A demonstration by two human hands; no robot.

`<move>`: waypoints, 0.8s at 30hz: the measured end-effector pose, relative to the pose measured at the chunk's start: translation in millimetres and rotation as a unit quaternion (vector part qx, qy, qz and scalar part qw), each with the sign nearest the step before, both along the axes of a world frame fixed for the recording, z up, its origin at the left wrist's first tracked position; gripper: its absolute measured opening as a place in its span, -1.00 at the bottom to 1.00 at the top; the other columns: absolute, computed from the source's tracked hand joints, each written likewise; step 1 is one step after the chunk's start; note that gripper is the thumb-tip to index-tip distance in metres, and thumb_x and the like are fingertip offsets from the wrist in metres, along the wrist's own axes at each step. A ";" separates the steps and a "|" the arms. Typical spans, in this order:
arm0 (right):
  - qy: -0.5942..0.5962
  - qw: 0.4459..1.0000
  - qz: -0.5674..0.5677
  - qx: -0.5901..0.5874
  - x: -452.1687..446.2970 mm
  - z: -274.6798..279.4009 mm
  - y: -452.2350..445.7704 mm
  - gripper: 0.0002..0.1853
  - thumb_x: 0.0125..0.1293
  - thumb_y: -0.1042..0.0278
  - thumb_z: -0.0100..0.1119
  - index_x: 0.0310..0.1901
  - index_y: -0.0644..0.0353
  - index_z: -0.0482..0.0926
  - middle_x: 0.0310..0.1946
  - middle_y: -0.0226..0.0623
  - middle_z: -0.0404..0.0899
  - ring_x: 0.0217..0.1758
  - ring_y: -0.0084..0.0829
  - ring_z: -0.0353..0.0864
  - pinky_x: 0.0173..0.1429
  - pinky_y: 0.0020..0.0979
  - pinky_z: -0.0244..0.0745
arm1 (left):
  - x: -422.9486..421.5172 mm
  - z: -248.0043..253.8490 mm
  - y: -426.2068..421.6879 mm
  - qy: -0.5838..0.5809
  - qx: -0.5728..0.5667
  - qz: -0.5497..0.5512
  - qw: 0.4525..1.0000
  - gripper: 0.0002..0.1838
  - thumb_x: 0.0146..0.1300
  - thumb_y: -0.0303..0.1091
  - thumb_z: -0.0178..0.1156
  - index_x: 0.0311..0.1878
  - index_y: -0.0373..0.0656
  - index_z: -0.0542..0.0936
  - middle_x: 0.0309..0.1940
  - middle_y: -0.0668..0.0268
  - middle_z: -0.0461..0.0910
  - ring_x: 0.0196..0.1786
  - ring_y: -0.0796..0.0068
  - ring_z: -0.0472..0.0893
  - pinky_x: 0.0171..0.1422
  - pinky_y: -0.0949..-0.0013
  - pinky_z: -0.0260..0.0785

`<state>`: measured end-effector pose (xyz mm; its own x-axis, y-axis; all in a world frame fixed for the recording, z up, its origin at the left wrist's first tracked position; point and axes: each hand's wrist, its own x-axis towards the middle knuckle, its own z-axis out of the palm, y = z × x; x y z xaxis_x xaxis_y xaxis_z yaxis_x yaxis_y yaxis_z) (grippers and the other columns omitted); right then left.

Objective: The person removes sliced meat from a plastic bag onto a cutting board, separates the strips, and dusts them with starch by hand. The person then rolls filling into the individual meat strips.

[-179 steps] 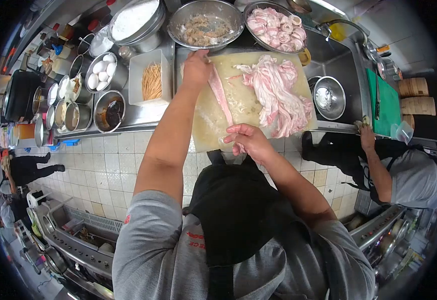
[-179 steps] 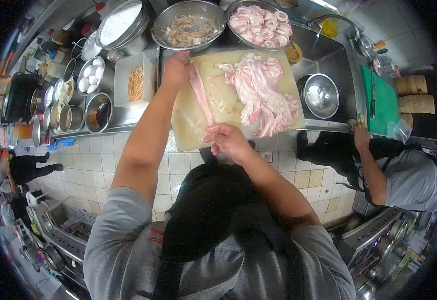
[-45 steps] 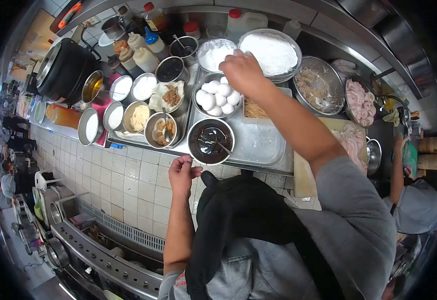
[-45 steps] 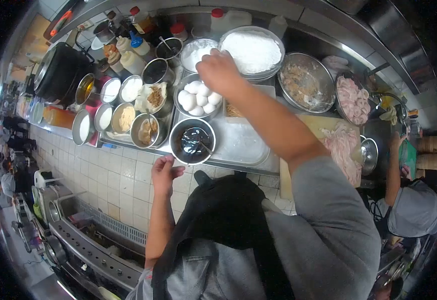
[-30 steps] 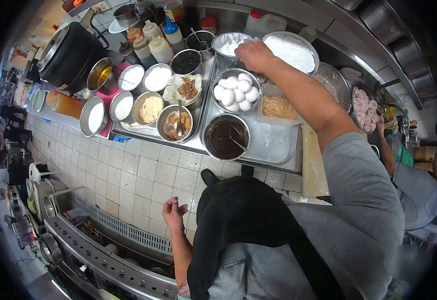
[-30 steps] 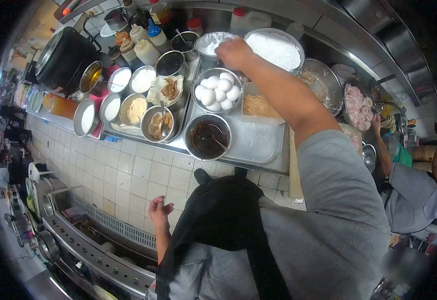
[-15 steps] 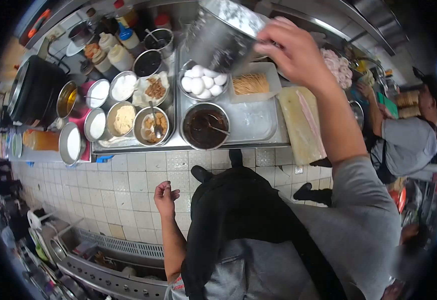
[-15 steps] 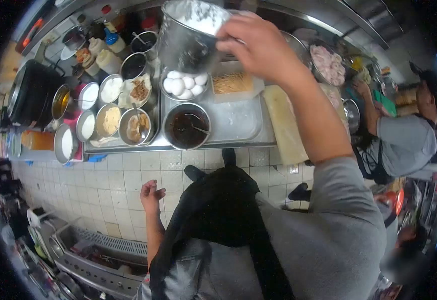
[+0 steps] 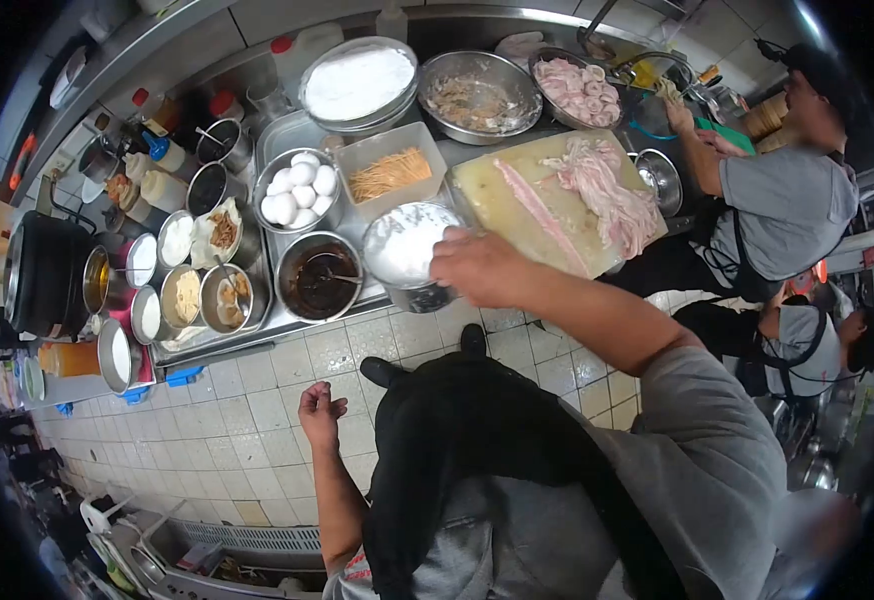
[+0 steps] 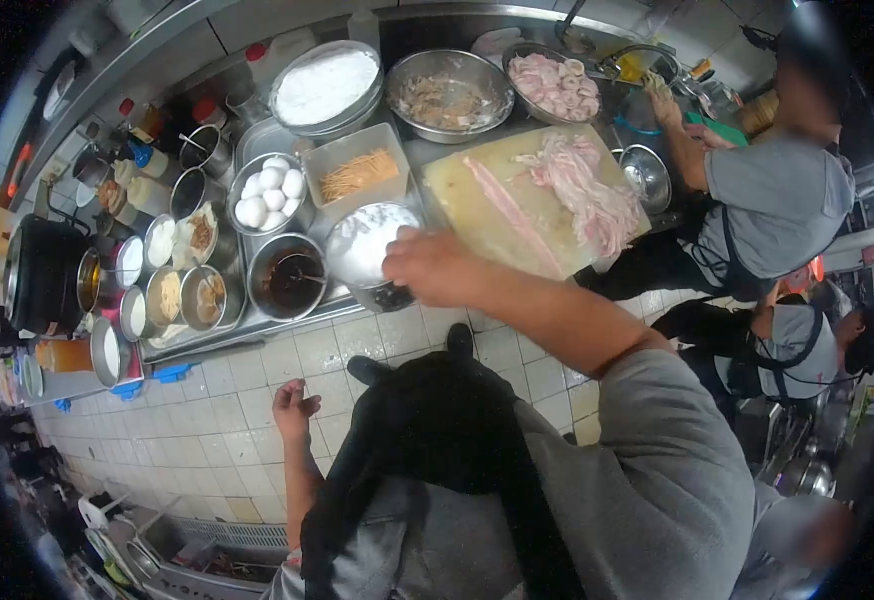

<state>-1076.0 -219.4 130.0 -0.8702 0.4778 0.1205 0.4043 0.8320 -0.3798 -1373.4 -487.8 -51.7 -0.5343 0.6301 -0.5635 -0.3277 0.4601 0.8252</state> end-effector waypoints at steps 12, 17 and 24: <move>-0.165 0.986 -0.032 0.024 -52.5 -53.7 27.5 -0.54 0.25 0.17 0.20 0.14 0.21 0.56 0.15 -0.02 0.56 0.38 -0.08 0.39 0.28 -0.03 0.37 | 137.2 -28.5 -88.0 -0.042 -0.049 0.061 0.996 -0.85 0.33 -0.36 0.22 -0.13 -0.21 0.53 -0.33 0.33 0.52 -0.41 0.42 0.61 -0.43 0.34 0.57; -0.324 0.932 0.078 -0.144 -63.7 -21.0 48.5 -0.37 0.17 -0.04 0.28 0.16 0.26 0.54 0.14 0.02 0.56 0.24 -0.09 0.53 0.26 -0.11 0.41 | 148.5 -58.4 -181.8 0.165 -0.165 -0.136 0.963 -0.79 0.19 -0.32 0.32 -0.18 -0.22 0.59 -0.27 0.27 0.62 -0.19 0.28 0.66 -0.18 0.19 0.59; -0.083 0.971 -0.056 -0.218 -44.0 -28.3 50.0 -0.27 0.19 -0.32 0.20 0.12 0.22 0.57 0.06 -0.04 0.62 0.14 -0.05 0.59 0.20 -0.14 0.46 | 103.0 -121.9 -271.9 0.432 -0.199 -0.458 0.751 -0.62 -0.07 -0.29 0.47 -0.16 -0.20 0.63 -0.17 0.21 0.67 -0.09 0.25 0.66 0.04 0.24 0.55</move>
